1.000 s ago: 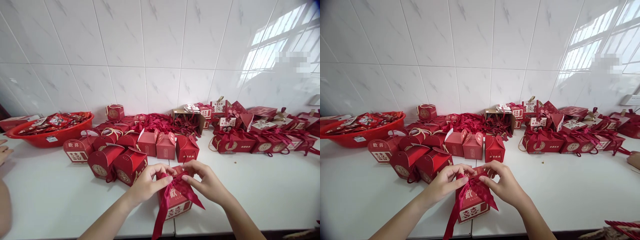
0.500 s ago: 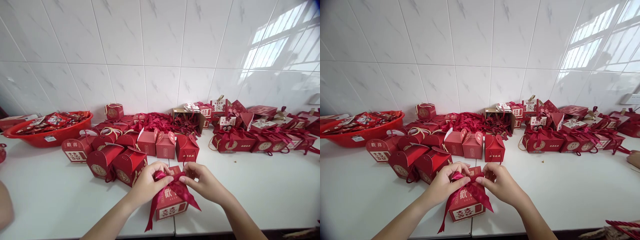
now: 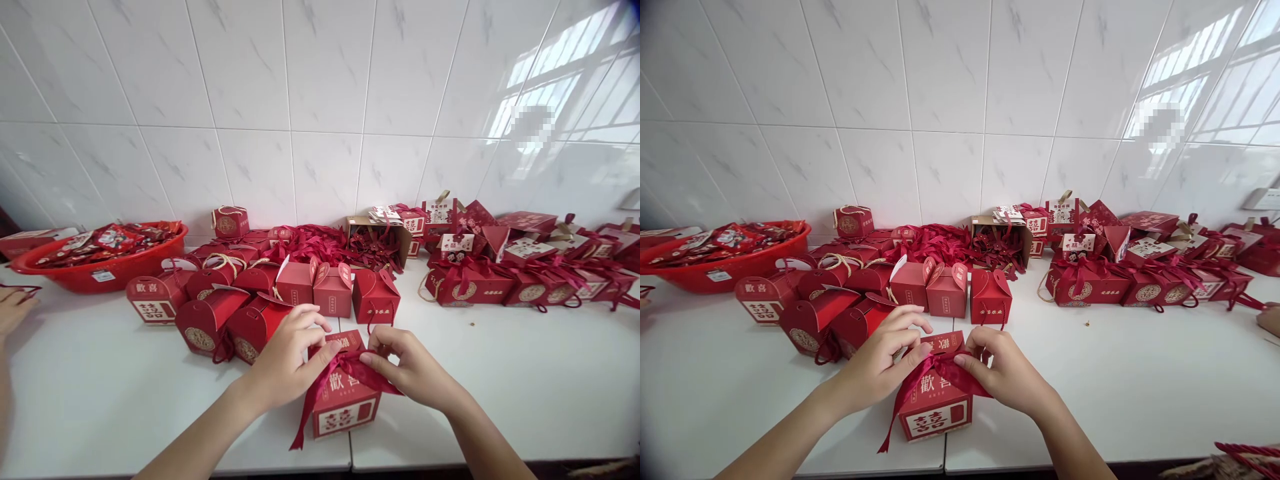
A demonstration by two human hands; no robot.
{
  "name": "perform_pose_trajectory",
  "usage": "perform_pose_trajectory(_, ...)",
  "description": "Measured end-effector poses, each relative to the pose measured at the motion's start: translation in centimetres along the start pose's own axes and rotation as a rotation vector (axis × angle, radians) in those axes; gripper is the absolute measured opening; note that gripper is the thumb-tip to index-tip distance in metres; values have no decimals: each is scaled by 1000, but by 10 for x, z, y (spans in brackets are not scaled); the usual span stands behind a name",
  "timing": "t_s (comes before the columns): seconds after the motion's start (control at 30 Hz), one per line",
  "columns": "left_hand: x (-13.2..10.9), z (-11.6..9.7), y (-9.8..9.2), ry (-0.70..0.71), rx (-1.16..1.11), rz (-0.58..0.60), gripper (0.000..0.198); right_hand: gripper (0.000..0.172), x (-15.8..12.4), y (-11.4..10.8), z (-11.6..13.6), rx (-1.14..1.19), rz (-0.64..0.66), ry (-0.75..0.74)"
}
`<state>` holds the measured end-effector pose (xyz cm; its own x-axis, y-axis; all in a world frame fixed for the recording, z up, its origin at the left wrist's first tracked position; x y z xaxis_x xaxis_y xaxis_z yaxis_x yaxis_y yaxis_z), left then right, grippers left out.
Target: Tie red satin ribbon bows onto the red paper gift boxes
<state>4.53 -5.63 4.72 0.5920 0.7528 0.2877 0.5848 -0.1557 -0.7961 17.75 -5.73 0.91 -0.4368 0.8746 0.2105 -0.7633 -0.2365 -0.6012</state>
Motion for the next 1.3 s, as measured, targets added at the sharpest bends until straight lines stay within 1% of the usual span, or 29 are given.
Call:
perform_pose_trajectory(0.17, -1, -11, -8, 66, 250, -41, 34, 24, -2, -1, 5, -14, -5, -8)
perform_pose_trajectory(0.27, -1, -13, -11, 81, 317, -103, 30, 24, -2, -2, 6, -31, -11, -13)
perform_pose_trajectory(0.33, 0, -10, -12, 51, 251, -136, 31, 25, -2, -2, 7, -37, -17, -21)
perform_pose_trajectory(0.4, 1, -1, -8, -23, 70, -143, 30, 25, -1, -3, 8, -32, -28, -34)
perform_pose_trajectory(0.5, 1, 17, 7, -190, -231, -102, 21, 26, 0, -5, 10, -14, -59, -50)
perform_pose_trajectory(0.6, 0, 26, 19, -300, -373, -70, 18, 25, 1, -9, 10, -3, -116, -57)
perform_pose_trajectory(0.67, 0, 26, 22, -314, -398, -67, 15, 24, 1, -11, 11, 7, -152, -71)
perform_pose_trajectory(0.87, 1, 22, 26, -277, -437, -36, 13, 21, 1, -16, 13, 54, -237, -153)
perform_pose_trajectory(1.1, -2, 26, 30, -256, -420, -35, 17, 23, -4, -17, 18, 42, -289, -189)
perform_pose_trajectory(1.17, -3, 27, 30, -256, -419, -30, 16, 22, -5, -16, 19, 41, -268, -216)
perform_pose_trajectory(1.23, -4, 28, 31, -262, -407, -23, 14, 20, -2, -15, 12, 27, -193, -233)
perform_pose_trajectory(1.27, -5, 29, 31, -267, -397, -23, 13, 20, -1, -21, -1, 4, -187, -188)
perform_pose_trajectory(1.3, -6, 30, 30, -272, -386, -25, 12, 21, 1, -32, -19, -23, -204, -117)
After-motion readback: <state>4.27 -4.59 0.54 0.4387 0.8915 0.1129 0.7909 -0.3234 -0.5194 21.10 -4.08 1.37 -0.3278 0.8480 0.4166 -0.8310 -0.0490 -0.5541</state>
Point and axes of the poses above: each hand's wrist, its own x-axis towards the middle knuckle, its own y-axis out of the palm, z = x × y, the point moved 10 cm from there along x, towards the middle knuckle, and after that the axes turned 5 degrees about z, right-handed, at the moved point
